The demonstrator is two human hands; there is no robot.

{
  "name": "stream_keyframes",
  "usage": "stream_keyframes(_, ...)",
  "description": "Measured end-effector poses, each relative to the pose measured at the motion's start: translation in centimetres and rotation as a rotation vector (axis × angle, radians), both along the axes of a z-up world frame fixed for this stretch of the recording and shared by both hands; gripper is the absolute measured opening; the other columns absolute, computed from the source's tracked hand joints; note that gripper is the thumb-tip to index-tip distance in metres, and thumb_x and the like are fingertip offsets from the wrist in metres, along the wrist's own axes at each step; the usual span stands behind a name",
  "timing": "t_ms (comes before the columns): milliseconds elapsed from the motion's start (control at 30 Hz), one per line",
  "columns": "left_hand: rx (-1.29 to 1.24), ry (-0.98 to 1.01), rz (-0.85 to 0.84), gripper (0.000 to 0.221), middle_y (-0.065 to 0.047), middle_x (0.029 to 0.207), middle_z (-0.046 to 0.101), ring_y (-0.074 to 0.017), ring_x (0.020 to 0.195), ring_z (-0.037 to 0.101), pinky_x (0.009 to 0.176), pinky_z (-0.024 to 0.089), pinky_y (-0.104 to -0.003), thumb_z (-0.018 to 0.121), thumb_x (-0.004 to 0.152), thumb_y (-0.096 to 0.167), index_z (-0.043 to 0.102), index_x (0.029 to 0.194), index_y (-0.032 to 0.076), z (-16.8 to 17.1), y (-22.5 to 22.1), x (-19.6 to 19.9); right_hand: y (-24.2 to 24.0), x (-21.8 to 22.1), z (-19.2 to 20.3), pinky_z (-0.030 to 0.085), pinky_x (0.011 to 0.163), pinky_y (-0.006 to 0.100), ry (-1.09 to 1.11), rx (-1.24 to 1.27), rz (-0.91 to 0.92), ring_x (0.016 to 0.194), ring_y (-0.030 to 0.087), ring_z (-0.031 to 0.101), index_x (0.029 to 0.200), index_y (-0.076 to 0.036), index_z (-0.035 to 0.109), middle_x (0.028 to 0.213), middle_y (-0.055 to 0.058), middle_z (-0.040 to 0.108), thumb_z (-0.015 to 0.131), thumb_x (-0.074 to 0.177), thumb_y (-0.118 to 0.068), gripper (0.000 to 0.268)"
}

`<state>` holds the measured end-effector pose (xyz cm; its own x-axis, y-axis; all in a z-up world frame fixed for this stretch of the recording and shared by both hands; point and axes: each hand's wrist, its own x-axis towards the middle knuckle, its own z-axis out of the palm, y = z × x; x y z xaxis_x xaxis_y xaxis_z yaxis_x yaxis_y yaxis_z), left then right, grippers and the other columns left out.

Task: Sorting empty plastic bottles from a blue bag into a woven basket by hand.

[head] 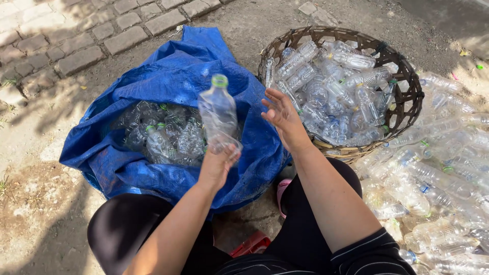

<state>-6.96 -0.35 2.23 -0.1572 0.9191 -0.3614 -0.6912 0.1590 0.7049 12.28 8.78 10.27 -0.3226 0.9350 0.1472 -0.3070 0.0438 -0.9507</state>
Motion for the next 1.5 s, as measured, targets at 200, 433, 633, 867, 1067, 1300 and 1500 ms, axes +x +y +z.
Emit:
stream_keyframes(200,-0.388,0.139,0.444,0.093,-0.017,0.127,0.037,-0.0302,0.109,0.052,0.094,0.053,-0.041,0.094,0.08,0.033,0.025,0.138,0.007,-8.6,0.6,-4.5,-0.2,-0.5,0.0,0.037,0.115,0.058,0.013,-0.168,-0.049,0.141,0.042,0.042,0.145,-0.004,0.049,0.154,0.027,0.041,0.081,0.086,-0.039,0.076)
stream_keyframes(433,-0.549,0.24,0.541,0.103,-0.031,0.141,0.034,-0.0399,0.13,0.053,0.103,0.053,-0.052,0.097,0.079,0.033,0.022,0.144,0.003,-14.1,0.2,-3.6,0.4,-0.5,-3.3,0.047,0.111,0.049,-0.151,-0.087,-0.075,0.135,0.034,0.053,0.136,-0.009,0.063,0.143,0.019,0.056,0.086,0.088,-0.022,0.055)
stream_keyframes(633,-0.47,0.476,0.294,0.097,-0.016,0.116,0.052,-0.0283,0.108,0.062,0.094,0.055,-0.041,0.095,0.076,0.022,0.03,0.146,0.006,-18.0,1.5,-3.6,0.9,-0.2,-3.9,0.05,0.106,0.045,-0.182,-0.141,-0.107,0.128,0.027,0.056,0.133,-0.01,0.065,0.138,0.015,0.059,0.083,0.092,-0.025,0.048)
stream_keyframes(867,-0.476,0.668,0.115,0.083,-0.014,0.127,0.046,-0.0294,0.121,0.053,0.103,0.043,-0.044,0.088,0.08,0.036,0.04,0.143,0.012,-15.5,1.9,-3.1,0.8,-0.8,-4.2,0.054,0.104,0.038,-0.206,-0.136,-0.143,0.12,0.019,0.061,0.128,-0.007,0.067,0.131,0.011,0.064,0.085,0.09,-0.02,0.045)
stream_keyframes(1067,-0.358,0.779,-0.148,0.06,-0.019,0.159,0.029,-0.0428,0.147,0.035,0.118,0.033,-0.054,0.077,0.091,0.033,0.053,0.142,0.011,-8.2,1.5,-1.8,0.9,-1.2,-5.8,0.054,0.104,0.039,-0.21,-0.116,-0.183,0.121,0.02,0.063,0.126,-0.01,0.07,0.129,0.01,0.067,0.087,0.086,-0.019,0.044)
stream_keyframes(1300,-0.239,0.885,-0.047,0.046,-0.017,0.166,0.028,-0.0412,0.152,0.029,0.125,0.023,-0.049,0.078,0.087,0.034,0.067,0.127,0.015,-10.8,2.4,-2.4,0.8,-1.5,-6.3,0.054,0.103,0.047,-0.214,-0.083,-0.178,0.129,0.03,0.06,0.125,-0.01,0.072,0.138,0.017,0.063,0.087,0.089,-0.021,0.041)
stream_keyframes(1500,-0.131,0.761,-0.061,0.035,-0.017,0.13,0.067,-0.033,0.125,0.062,0.105,0.043,-0.051,0.074,0.096,0.027,0.066,0.126,0.012,-9.7,2.3,-2.0,0.6,-2.0,-6.5,0.057,0.099,0.042,-0.186,-0.068,-0.219,0.122,0.025,0.064,0.122,-0.012,0.073,0.128,0.011,0.069,0.087,0.087,-0.021,0.039)
